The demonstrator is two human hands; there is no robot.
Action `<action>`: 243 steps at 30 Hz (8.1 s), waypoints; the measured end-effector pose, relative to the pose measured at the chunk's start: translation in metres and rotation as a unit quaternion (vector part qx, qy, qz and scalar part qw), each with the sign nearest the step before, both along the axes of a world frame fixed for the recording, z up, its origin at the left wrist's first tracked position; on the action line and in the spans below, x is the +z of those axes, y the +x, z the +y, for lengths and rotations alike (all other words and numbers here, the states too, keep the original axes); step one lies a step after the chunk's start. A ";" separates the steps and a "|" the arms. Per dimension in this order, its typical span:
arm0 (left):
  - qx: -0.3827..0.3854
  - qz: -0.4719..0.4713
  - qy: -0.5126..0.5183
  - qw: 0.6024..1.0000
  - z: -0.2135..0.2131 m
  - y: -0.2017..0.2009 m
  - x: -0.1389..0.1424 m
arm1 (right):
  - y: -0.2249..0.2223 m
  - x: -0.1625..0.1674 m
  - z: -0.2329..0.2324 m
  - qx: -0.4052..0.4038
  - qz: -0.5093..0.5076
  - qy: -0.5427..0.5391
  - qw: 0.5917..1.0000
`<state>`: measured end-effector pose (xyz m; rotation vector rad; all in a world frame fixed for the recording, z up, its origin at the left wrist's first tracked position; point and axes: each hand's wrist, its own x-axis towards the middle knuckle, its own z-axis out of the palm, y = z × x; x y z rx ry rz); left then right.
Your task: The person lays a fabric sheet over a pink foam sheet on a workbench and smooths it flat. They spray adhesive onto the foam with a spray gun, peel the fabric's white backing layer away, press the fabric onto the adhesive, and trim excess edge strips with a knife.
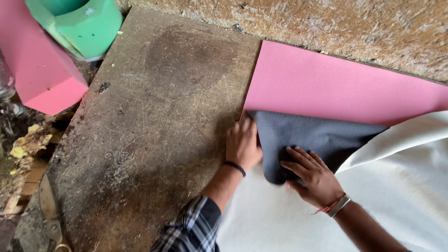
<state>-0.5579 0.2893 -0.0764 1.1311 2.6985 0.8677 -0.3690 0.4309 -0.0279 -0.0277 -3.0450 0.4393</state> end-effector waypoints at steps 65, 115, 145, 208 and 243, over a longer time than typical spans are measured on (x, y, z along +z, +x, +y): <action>-0.176 0.080 -0.169 0.966 0.036 0.040 0.007 | -0.141 -0.048 0.125 -0.096 -0.069 0.045 0.992; 0.035 0.052 -0.289 0.955 0.285 -0.012 0.033 | 0.128 -0.074 0.514 -0.693 0.100 0.057 0.711; -0.204 0.148 -0.169 0.953 0.229 0.218 0.004 | 0.253 -0.030 0.275 -0.495 -0.058 0.024 0.867; 0.099 0.038 -0.223 0.969 -0.103 0.089 0.021 | -0.080 -0.029 -0.017 -0.111 -0.039 -0.047 0.992; -0.185 0.141 -0.280 0.932 -0.013 0.315 -0.028 | 0.572 -0.071 -0.064 -0.666 -0.066 -0.012 0.743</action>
